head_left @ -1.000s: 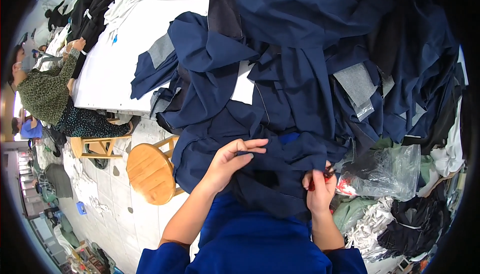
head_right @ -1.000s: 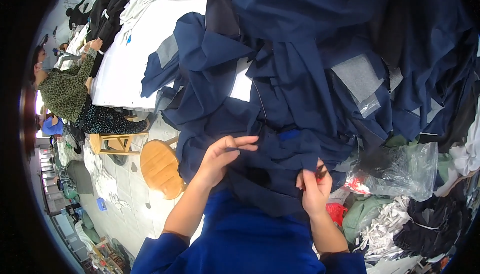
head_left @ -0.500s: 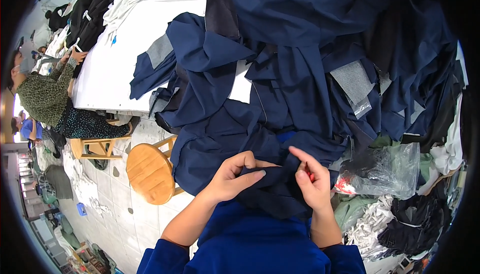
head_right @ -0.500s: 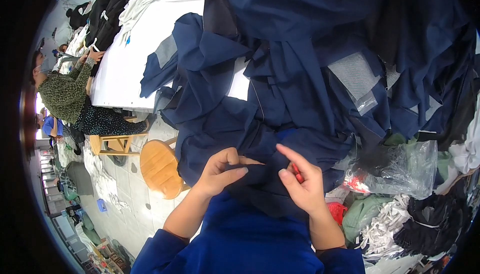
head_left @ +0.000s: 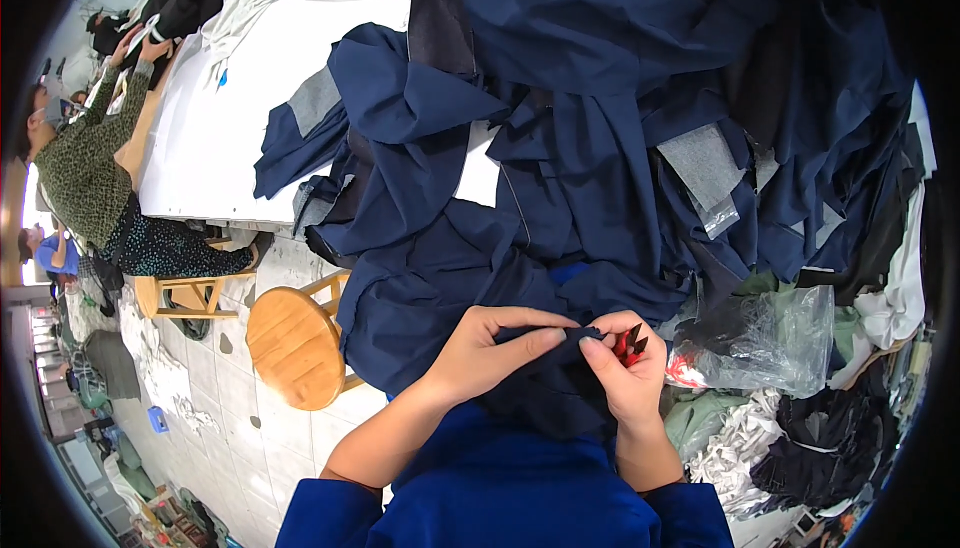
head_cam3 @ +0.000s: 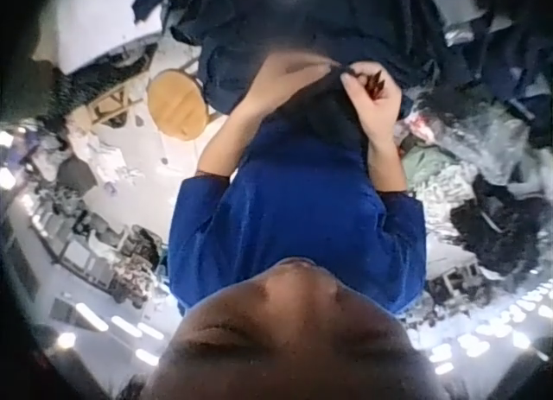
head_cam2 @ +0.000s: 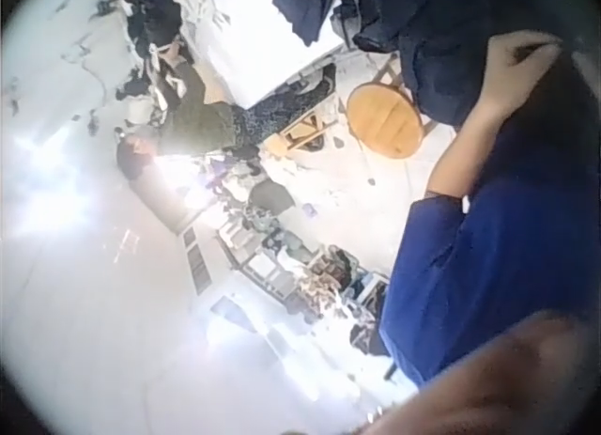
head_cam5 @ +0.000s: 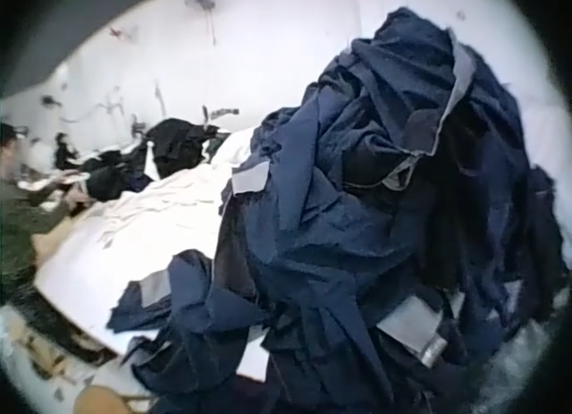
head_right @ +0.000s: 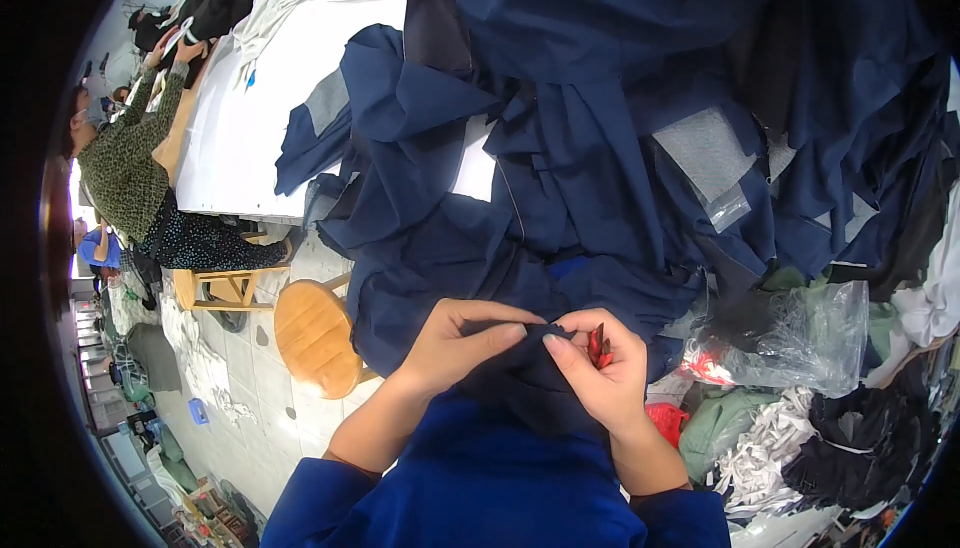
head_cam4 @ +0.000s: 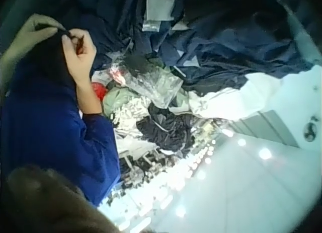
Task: Trim excess threads from fabric pieces using a pair of snips.
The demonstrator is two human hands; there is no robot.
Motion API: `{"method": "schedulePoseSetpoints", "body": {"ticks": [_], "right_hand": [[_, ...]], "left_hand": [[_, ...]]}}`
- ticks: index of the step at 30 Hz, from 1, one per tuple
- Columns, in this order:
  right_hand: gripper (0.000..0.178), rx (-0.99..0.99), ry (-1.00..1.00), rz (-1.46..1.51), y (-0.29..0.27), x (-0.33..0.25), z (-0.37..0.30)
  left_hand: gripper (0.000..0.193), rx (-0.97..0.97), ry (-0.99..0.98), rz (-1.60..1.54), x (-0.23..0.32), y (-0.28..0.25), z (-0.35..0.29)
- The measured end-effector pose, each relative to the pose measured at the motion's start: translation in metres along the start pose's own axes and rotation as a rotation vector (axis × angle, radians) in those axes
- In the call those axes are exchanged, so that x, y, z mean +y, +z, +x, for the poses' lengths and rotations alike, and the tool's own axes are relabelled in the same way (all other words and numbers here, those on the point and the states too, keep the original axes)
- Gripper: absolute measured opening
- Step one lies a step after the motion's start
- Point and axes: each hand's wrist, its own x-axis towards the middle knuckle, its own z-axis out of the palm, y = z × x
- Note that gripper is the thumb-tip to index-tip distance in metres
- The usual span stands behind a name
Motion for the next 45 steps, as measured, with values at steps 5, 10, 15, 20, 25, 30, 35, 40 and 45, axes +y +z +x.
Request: {"method": "schedulePoseSetpoints", "body": {"ticks": [5, 10, 15, 20, 25, 30, 35, 40, 45], "right_hand": [[0.009, 0.012, 0.006, 0.039, -0.001, -0.003, -0.004], [0.010, 0.023, 0.039, 0.082, 0.002, -0.008, -0.008], [0.010, -0.007, 0.019, 0.064, -0.002, -0.006, -0.008], [0.010, 0.007, 0.028, 0.080, -0.002, -0.006, -0.008], [0.009, 0.021, 0.038, 0.101, -0.001, -0.007, -0.008], [0.009, 0.020, 0.036, 0.087, -0.001, -0.008, -0.008], [0.010, 0.004, 0.009, 0.084, -0.001, -0.010, -0.007], [0.011, -0.002, 0.003, 0.101, 0.001, -0.012, -0.006], [0.010, 0.006, 0.021, 0.093, 0.001, -0.011, -0.006]], "left_hand": [[0.019, 0.008, -0.002, -0.022, 0.008, 0.003, -0.005], [0.020, 0.012, 0.010, -0.072, 0.006, 0.003, -0.006], [0.017, 0.064, -0.092, -0.187, 0.010, 0.007, -0.008], [0.018, 0.049, -0.074, -0.172, 0.008, 0.007, -0.007], [0.019, 0.030, -0.044, -0.162, 0.006, 0.007, -0.007], [0.020, 0.023, -0.091, -0.211, 0.007, 0.007, -0.008], [0.020, 0.023, -0.085, -0.211, 0.008, 0.009, -0.007], [0.021, 0.014, -0.083, -0.220, 0.007, 0.008, -0.007], [0.021, 0.013, -0.082, -0.218, 0.007, 0.008, -0.007]]}}
